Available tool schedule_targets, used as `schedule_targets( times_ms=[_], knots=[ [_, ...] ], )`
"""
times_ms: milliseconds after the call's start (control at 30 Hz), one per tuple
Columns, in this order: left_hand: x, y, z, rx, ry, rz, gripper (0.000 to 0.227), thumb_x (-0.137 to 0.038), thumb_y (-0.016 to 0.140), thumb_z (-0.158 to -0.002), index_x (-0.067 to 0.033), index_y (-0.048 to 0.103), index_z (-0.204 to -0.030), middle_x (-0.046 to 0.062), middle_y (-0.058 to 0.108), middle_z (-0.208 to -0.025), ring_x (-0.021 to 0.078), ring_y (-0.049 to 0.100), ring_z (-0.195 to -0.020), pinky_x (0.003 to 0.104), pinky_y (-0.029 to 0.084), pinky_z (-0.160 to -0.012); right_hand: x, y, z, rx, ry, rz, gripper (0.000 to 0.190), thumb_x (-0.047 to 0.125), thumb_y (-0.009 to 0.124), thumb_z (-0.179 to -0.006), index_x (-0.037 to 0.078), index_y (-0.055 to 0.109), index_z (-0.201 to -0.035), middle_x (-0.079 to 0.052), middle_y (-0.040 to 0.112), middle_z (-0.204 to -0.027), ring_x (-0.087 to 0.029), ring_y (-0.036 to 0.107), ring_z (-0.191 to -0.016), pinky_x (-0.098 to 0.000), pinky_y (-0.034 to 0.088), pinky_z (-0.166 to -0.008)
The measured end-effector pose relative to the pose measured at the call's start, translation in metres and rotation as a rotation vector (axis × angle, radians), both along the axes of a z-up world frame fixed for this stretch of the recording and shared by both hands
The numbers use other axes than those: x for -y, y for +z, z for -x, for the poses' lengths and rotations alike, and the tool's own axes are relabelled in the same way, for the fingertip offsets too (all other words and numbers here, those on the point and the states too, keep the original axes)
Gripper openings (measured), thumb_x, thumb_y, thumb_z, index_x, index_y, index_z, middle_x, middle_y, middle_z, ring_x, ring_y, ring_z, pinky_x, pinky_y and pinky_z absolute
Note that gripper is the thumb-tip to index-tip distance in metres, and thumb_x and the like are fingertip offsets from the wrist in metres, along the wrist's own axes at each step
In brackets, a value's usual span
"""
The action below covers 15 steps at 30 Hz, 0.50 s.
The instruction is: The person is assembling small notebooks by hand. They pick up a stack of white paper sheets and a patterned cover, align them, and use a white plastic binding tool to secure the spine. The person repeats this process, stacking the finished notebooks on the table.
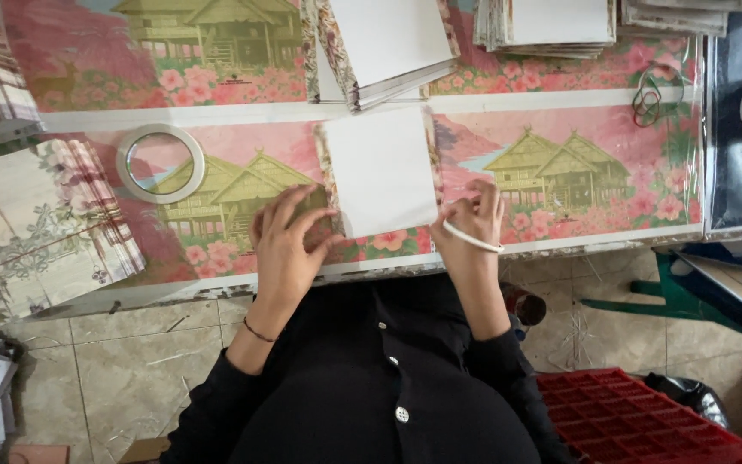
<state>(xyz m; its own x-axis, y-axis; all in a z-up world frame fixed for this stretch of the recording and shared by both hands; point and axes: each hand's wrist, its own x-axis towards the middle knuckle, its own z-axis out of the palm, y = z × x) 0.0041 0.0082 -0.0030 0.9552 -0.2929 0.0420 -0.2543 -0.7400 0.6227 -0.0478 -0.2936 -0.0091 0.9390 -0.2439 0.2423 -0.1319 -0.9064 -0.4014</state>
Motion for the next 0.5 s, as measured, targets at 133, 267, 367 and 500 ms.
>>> schedule_targets(
  times_ms=[133, 267, 367, 500],
  knots=[
    [-0.014, -0.015, -0.009, 0.089, 0.196, -0.090, 0.036, -0.047, 0.087, -0.092, -0.0304, 0.077, -0.122, -0.002, 0.055, -0.155, 0.0316, 0.046, -0.147, 0.067, 0.039, -0.110, -0.029, 0.001, 0.016, 0.011, 0.243, 0.022, 0.010, 0.005, 0.076, -0.067, 0.003, 0.067, -0.071, -0.013, 0.059, -0.116, -0.037, 0.063, -0.103, -0.0442, 0.057, -0.089],
    [0.007, -0.009, 0.007, 0.166, 0.288, -0.116, 0.046, -0.043, 0.094, -0.084, -0.0314, 0.077, -0.125, 0.006, 0.055, -0.146, 0.0400, 0.051, -0.133, 0.066, 0.047, -0.094, -0.073, 0.007, 0.041, -0.127, 0.384, -0.140, 0.011, 0.009, 0.076, -0.073, 0.005, 0.066, -0.076, -0.009, 0.060, -0.115, -0.035, 0.067, -0.104, -0.0453, 0.057, -0.102],
    [0.030, -0.016, 0.052, 0.093, 0.122, -0.105, 0.051, -0.066, 0.080, -0.088, -0.0347, 0.074, -0.128, 0.003, 0.056, -0.149, 0.0409, 0.052, -0.131, 0.068, 0.047, -0.092, -0.091, 0.011, 0.043, -0.180, 0.398, -0.194, 0.011, 0.011, 0.077, -0.078, 0.006, 0.067, -0.080, -0.007, 0.059, -0.116, -0.032, 0.069, -0.106, -0.0443, 0.061, -0.095],
    [0.017, -0.025, 0.062, 0.188, 0.036, -0.125, 0.045, -0.057, 0.079, -0.091, -0.0410, 0.071, -0.132, -0.009, 0.056, -0.154, 0.0266, 0.056, -0.128, 0.052, 0.045, -0.093, -0.105, 0.017, 0.041, -0.197, 0.422, -0.227, 0.013, 0.013, 0.077, -0.080, 0.006, 0.069, -0.086, -0.007, 0.059, -0.121, -0.033, 0.071, -0.106, -0.0431, 0.063, -0.094]
  ],
)
